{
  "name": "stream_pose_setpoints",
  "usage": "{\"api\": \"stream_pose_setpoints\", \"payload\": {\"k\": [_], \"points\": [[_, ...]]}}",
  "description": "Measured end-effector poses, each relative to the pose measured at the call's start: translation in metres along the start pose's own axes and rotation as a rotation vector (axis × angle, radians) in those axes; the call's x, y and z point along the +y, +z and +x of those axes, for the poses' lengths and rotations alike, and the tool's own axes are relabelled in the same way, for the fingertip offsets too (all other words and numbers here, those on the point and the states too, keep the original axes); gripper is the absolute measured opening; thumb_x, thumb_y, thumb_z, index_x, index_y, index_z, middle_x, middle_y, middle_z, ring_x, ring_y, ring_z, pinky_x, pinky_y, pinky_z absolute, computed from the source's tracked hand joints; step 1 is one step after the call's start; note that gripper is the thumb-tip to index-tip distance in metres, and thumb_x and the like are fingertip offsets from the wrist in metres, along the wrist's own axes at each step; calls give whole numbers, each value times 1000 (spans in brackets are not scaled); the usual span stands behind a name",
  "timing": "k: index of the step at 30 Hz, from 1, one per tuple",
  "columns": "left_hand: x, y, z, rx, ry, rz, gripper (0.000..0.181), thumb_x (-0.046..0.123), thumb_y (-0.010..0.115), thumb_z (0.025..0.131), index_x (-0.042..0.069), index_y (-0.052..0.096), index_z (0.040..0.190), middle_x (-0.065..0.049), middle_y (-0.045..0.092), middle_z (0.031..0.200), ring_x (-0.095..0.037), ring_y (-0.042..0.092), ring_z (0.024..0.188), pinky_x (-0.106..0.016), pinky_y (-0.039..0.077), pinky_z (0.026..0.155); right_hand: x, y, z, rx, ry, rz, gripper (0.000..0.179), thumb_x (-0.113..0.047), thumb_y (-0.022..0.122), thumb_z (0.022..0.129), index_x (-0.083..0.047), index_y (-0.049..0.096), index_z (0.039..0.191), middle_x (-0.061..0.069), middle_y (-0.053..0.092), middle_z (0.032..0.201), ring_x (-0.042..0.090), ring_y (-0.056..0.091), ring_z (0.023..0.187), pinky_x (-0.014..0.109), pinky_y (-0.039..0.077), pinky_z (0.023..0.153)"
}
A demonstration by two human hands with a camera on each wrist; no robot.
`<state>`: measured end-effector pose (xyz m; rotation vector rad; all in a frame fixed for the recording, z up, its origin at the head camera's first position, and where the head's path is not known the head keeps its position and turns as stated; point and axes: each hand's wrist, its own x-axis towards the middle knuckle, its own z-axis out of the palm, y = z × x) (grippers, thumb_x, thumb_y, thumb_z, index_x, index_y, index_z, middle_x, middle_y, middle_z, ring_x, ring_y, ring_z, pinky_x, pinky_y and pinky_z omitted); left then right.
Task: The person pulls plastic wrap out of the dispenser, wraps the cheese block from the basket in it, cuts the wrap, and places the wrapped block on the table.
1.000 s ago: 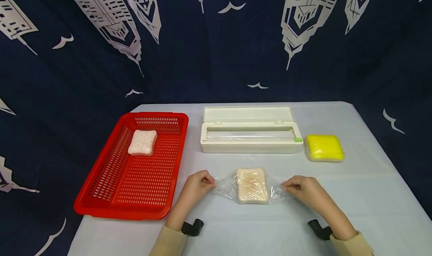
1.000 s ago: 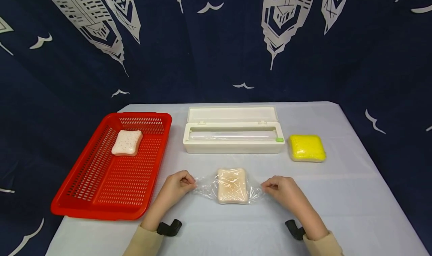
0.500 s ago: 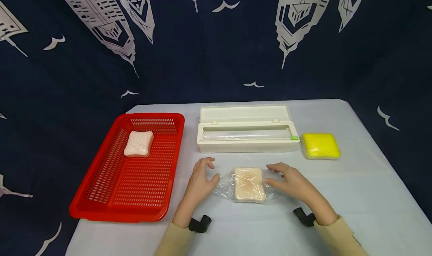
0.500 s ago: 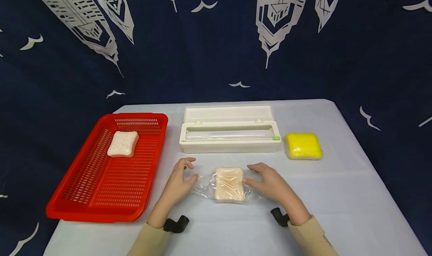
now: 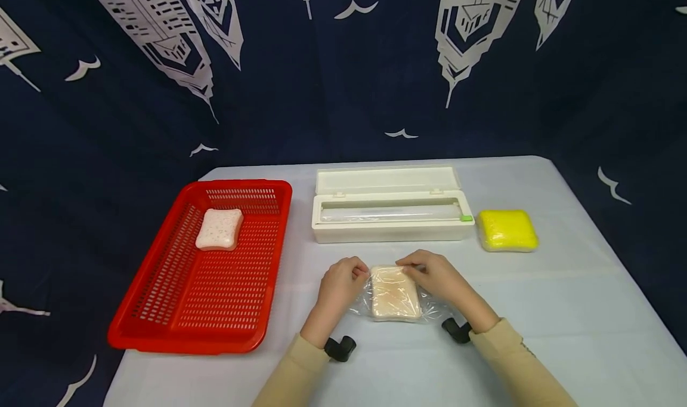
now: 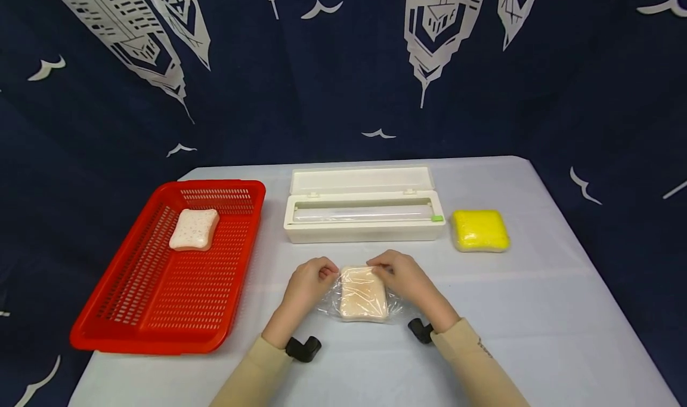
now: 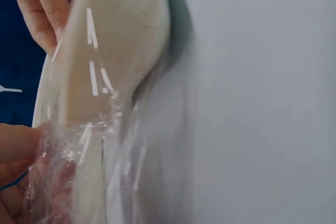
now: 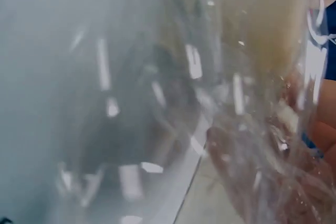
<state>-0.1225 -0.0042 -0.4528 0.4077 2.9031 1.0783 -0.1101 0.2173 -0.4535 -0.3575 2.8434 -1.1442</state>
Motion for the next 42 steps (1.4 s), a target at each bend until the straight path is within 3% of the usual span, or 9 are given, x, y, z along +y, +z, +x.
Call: {"api": "stream_pose_setpoints", "payload": {"k": [9, 15, 22, 29, 36, 42], "points": [[-6, 2, -4, 5, 48, 41, 7, 13, 75, 85, 14, 69, 83, 4, 62, 75, -9, 56, 69, -21, 42, 60, -2, -2, -6, -26, -96, -129, 29, -13, 64, 94, -3, 69, 121, 11, 67, 127, 36, 60, 122, 52, 47, 101], [-7, -3, -4, 5, 112, 91, 9, 12, 77, 83, 15, 69, 82, 5, 60, 73, -8, 54, 69, -20, 41, 60, -5, -6, -12, -10, -80, -174, 32, -12, 63, 95, -2, 66, 125, 13, 67, 127, 35, 61, 121, 51, 48, 100], [-7, -4, -10, 29, 270, 190, 3, 12, 76, 84, 13, 75, 86, 2, 65, 76, -14, 60, 72, -22, 47, 62, -2, -14, -20, 11, -38, -193, 39, -15, 63, 95, -2, 61, 131, 18, 63, 132, 39, 57, 124, 54, 46, 101], [-10, -4, -15, -49, 290, 193, 9, 12, 73, 87, 11, 75, 96, 2, 71, 84, -14, 61, 77, -25, 48, 69, 0, -27, -38, 7, 15, -203, 37, -23, 71, 90, -3, 68, 121, 15, 69, 122, 37, 62, 117, 54, 49, 97], [-5, -4, -24, -79, 310, 278, 19, 14, 74, 86, 9, 75, 104, -3, 75, 95, -19, 67, 86, -29, 50, 71, -3, -13, -56, 44, -113, -318, 33, -15, 73, 87, -3, 71, 118, 9, 67, 128, 32, 64, 116, 48, 53, 92], [0, -3, -30, -75, 317, 331, 18, 12, 73, 86, 8, 76, 103, -3, 75, 94, -18, 67, 84, -26, 48, 68, -9, 0, -59, 135, -188, -373, 34, 3, 73, 82, 4, 68, 115, 16, 71, 116, 33, 70, 104, 51, 52, 93]]}}
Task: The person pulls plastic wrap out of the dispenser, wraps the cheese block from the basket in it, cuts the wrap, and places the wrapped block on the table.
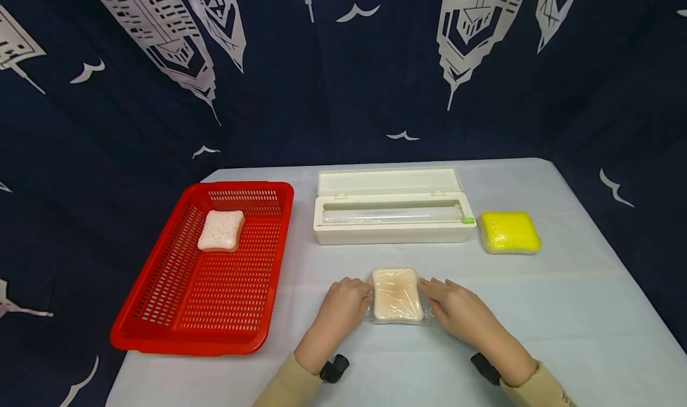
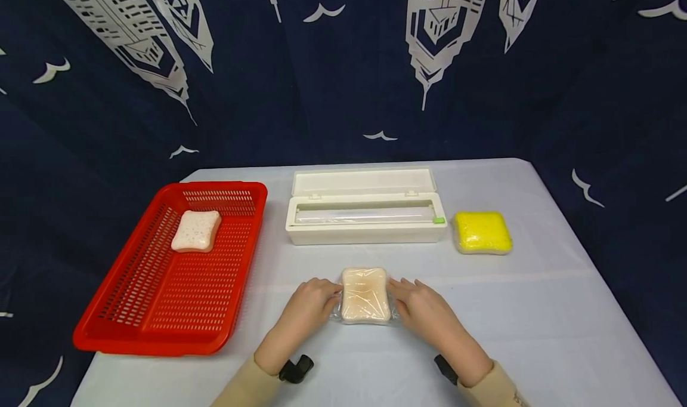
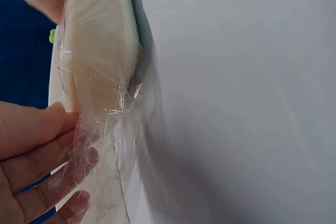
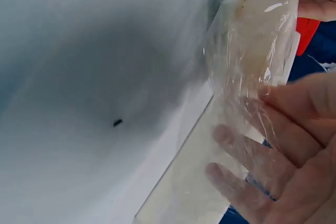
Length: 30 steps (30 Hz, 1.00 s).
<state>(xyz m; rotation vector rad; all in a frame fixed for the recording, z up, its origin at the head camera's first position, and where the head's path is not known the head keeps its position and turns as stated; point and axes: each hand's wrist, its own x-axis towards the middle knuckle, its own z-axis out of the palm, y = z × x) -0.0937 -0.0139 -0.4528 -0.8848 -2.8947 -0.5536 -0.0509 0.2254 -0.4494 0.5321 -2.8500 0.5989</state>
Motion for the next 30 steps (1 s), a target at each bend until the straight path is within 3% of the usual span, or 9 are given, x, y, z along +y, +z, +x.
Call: {"api": "stream_pose_setpoints", "payload": {"k": [3, 9, 12, 15, 17, 20, 24, 27, 30], "points": [[1, 2, -1, 18, 8, 9, 13, 9, 72, 87, 8, 75, 100, -2, 74, 91, -17, 66, 81, -25, 47, 65, -2, 5, 0, 34, 11, 20, 38, 8, 71, 79, 4, 63, 116, 17, 72, 113, 34, 70, 101, 53, 50, 96], [-1, 5, -3, 66, -8, -23, 9, 4, 69, 87, 9, 70, 94, -2, 72, 83, -16, 64, 75, -23, 43, 62, -3, 5, 0, 2, 45, 34, 46, 2, 69, 83, 5, 55, 126, 17, 70, 118, 32, 69, 107, 61, 41, 103], [-7, 4, -3, 160, -86, -78, 9, 4, 69, 86, 10, 69, 94, -3, 72, 86, -19, 64, 81, -27, 45, 67, 4, -5, 1, 20, 134, 47, 39, -6, 69, 88, 2, 61, 125, 14, 72, 114, 34, 69, 106, 59, 44, 101], [-16, 0, -4, 216, -226, -187, 11, 9, 70, 88, 8, 69, 98, -7, 72, 95, -25, 64, 91, -35, 47, 75, 16, -18, 1, -25, 289, 102, 38, -26, 67, 94, -1, 65, 122, 15, 73, 110, 37, 68, 103, 57, 50, 93], [-23, -2, -6, 175, -332, -294, 19, 16, 70, 90, 5, 68, 104, -11, 70, 100, -29, 62, 97, -41, 49, 79, 25, -24, -1, -123, 401, 166, 48, -40, 63, 95, 1, 65, 121, 17, 72, 110, 37, 68, 102, 54, 53, 87], [-33, -4, -11, 18, -456, -452, 37, 29, 70, 91, 1, 64, 113, -12, 68, 101, -28, 63, 95, -44, 51, 80, 37, -25, -6, -290, 512, 248, 57, -50, 61, 93, 1, 66, 117, 14, 72, 104, 29, 67, 95, 47, 55, 81], [-40, -3, -16, -170, -495, -565, 46, 37, 73, 87, 0, 62, 113, -9, 66, 92, -21, 61, 82, -37, 50, 71, 46, -19, -11, -389, 540, 350, 49, -47, 65, 91, -1, 69, 108, 2, 68, 86, 15, 57, 78, 32, 50, 68], [-40, -2, -18, -179, -478, -588, 32, 32, 72, 87, 4, 67, 103, -5, 65, 85, -17, 57, 76, -32, 47, 67, 48, -17, -13, -392, 551, 450, 39, -42, 66, 91, -3, 69, 97, -1, 60, 73, 13, 52, 69, 26, 45, 62], [-39, -3, -19, -106, -473, -600, 19, 25, 70, 89, 7, 69, 91, -3, 64, 79, -14, 55, 72, -30, 46, 64, 48, -17, -12, -370, 600, 615, 36, -35, 66, 93, 1, 67, 96, 1, 63, 75, 15, 63, 71, 26, 54, 65]]}}
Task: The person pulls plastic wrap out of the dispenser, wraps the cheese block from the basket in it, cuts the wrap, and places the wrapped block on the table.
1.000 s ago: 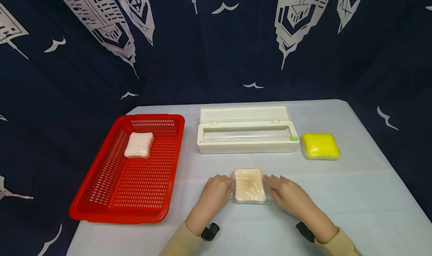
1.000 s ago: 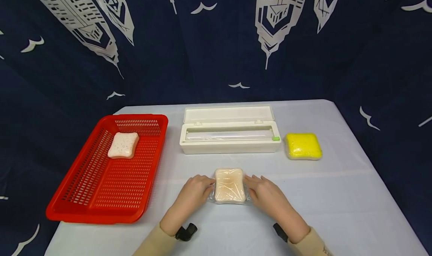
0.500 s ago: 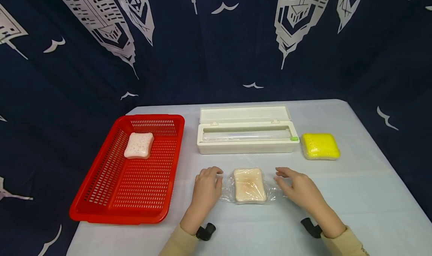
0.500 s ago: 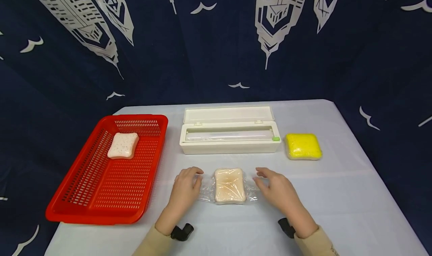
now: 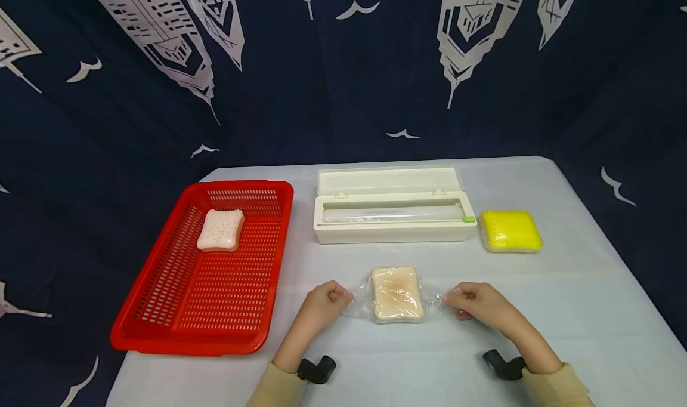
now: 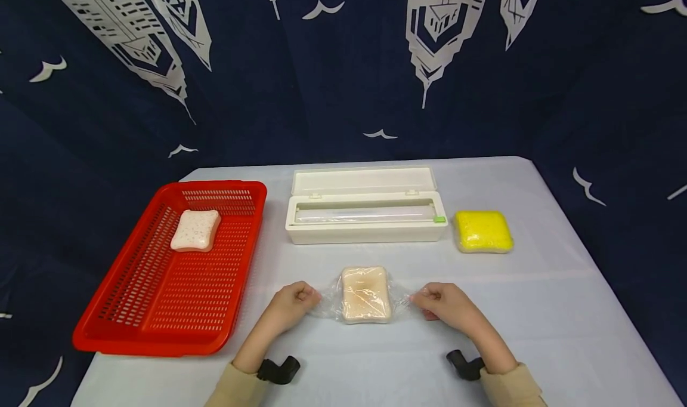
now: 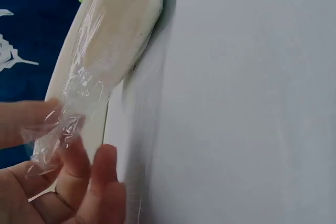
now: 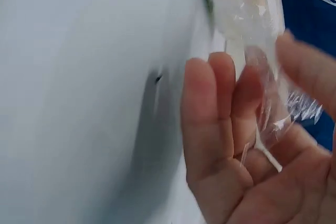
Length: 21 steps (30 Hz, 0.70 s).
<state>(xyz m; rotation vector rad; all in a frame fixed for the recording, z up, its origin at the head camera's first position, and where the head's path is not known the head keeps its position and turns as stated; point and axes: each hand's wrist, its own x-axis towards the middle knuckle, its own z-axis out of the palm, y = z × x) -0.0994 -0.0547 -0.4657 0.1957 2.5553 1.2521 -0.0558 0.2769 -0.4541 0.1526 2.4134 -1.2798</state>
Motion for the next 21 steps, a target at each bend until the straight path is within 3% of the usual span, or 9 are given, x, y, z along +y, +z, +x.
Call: {"api": "stream_pose_setpoints", "payload": {"k": [4, 7, 13, 17, 19, 21], "points": [[1, 1, 0, 68, 0, -89, 16, 21, 68, 91, 5, 68, 86, -3, 63, 71, -11, 54, 65, -27, 45, 59, -1, 2, -1, -16, 47, 244, 38, -26, 63, 96, 10, 63, 109, 9, 72, 96, 19, 73, 88, 31, 60, 78], [2, 5, 1, 83, -15, -191, 16, 17, 66, 92, 1, 67, 88, -7, 66, 73, -11, 58, 63, -25, 50, 59, -1, 8, -1, -15, 80, 411, 36, -22, 60, 98, 12, 60, 112, 8, 72, 102, 13, 72, 92, 28, 58, 82], [4, 20, 3, 49, -68, -466, 20, 14, 53, 99, -6, 57, 98, -25, 71, 103, -22, 71, 83, -30, 60, 71, -8, 30, -6, 58, 86, 692, 29, -15, 51, 102, 9, 50, 116, 1, 65, 109, 3, 67, 98, 23, 54, 92], [10, 28, 0, 3, -102, -629, 23, 16, 44, 103, -6, 50, 105, -29, 66, 117, -29, 72, 95, -34, 59, 79, -23, 46, -12, 158, 101, 727, 33, -18, 47, 104, 9, 44, 124, 13, 60, 127, -1, 64, 102, 23, 51, 95], [13, 31, -1, -9, -114, -658, 23, 16, 42, 104, -5, 49, 107, -29, 66, 118, -28, 72, 95, -33, 59, 79, -30, 52, -16, 206, 111, 691, 40, -21, 47, 105, 9, 42, 130, 18, 54, 137, -4, 62, 103, 20, 51, 95], [16, 33, -2, -18, -115, -665, 23, 17, 42, 104, -5, 48, 108, -28, 66, 119, -28, 72, 95, -32, 59, 79, -36, 58, -18, 251, 117, 617, 46, -26, 48, 104, 8, 42, 135, 21, 50, 143, 1, 61, 111, 21, 50, 97]]}}
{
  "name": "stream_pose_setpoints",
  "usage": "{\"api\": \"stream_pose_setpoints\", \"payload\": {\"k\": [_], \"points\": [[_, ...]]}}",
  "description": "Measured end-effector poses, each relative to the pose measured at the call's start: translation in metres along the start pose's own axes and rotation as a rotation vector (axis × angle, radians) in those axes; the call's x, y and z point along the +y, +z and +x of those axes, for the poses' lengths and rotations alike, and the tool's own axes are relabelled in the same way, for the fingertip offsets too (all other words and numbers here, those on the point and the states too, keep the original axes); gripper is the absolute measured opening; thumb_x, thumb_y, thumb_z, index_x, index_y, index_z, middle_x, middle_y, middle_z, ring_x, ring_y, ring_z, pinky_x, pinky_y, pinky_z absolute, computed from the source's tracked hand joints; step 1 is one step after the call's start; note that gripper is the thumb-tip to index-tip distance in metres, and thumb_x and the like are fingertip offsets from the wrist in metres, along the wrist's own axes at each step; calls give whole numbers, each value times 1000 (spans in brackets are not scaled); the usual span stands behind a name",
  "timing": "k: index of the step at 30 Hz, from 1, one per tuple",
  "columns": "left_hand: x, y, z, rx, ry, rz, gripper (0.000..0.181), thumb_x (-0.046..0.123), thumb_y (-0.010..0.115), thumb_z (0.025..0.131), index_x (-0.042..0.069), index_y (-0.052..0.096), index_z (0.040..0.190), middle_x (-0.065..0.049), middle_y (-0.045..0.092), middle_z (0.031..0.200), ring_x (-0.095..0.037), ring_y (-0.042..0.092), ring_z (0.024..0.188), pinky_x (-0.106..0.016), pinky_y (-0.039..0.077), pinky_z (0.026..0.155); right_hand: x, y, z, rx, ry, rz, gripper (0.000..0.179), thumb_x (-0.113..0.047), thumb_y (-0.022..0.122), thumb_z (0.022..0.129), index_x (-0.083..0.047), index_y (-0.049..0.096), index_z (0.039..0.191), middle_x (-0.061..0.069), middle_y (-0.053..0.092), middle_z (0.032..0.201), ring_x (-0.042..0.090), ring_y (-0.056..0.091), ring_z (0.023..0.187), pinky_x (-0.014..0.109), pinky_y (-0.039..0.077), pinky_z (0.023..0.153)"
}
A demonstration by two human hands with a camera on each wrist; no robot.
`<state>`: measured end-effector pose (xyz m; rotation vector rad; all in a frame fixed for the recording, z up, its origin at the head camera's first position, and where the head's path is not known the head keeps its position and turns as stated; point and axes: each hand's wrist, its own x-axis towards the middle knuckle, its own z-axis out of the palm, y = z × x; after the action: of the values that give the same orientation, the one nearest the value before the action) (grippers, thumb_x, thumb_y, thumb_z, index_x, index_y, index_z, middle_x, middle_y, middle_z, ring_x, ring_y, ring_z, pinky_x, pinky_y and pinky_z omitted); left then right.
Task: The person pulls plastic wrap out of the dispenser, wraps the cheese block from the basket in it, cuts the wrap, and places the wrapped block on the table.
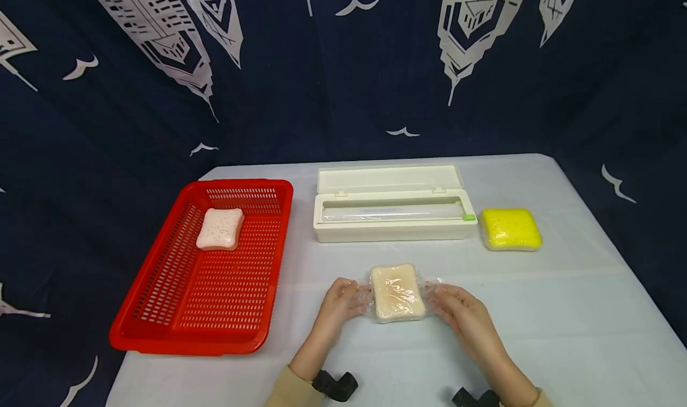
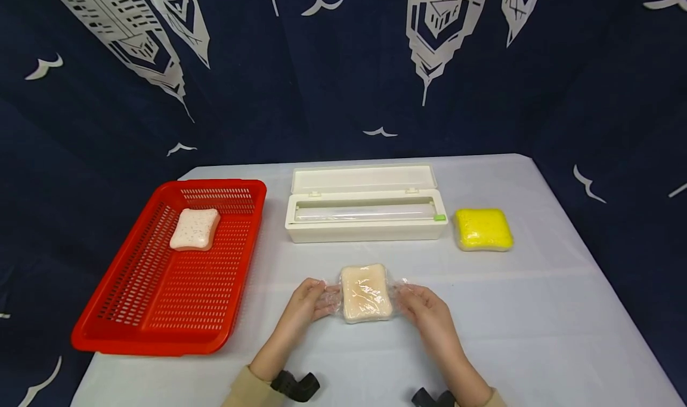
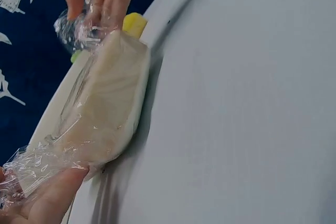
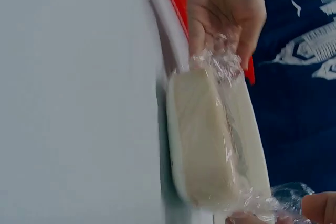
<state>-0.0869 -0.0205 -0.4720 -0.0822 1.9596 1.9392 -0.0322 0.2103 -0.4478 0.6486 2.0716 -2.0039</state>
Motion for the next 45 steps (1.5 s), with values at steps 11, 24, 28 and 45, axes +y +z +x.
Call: {"api": "stream_pose_setpoints", "payload": {"k": [11, 24, 28, 45], "points": [[2, 4, -1, 3, 3, 28, 25, 17, 41, 105, -7, 49, 108, -26, 66, 119, -23, 71, 89, -32, 60, 77, 1, 39, -23, 119, -300, -473, 44, -26, 47, 105, 1, 50, 140, 15, 50, 146, 34, 49, 133, 42, 50, 100], [3, 4, -4, -12, 18, -5, 25, 15, 42, 104, -8, 49, 108, -27, 66, 118, -28, 72, 94, -32, 59, 80, 14, 74, -30, 132, -584, -941, 67, -19, 69, 90, 22, 41, 135, 41, 29, 148, 56, 31, 137, 64, 34, 104], [3, 4, -4, -16, 7, -13, 23, 15, 42, 104, -7, 50, 106, -26, 66, 118, -25, 72, 93, -30, 59, 79, 22, 84, -29, 192, -642, -1097, 73, -29, 67, 91, 25, 41, 133, 44, 30, 146, 56, 31, 138, 65, 33, 107], [6, -6, -7, 81, 84, 118, 23, 16, 54, 98, -6, 57, 105, -23, 69, 108, -22, 69, 85, -34, 59, 73, -15, 44, -17, 127, -428, -940, 51, -22, 62, 94, 12, 53, 132, 36, 50, 137, 53, 46, 129, 65, 40, 102]]}}
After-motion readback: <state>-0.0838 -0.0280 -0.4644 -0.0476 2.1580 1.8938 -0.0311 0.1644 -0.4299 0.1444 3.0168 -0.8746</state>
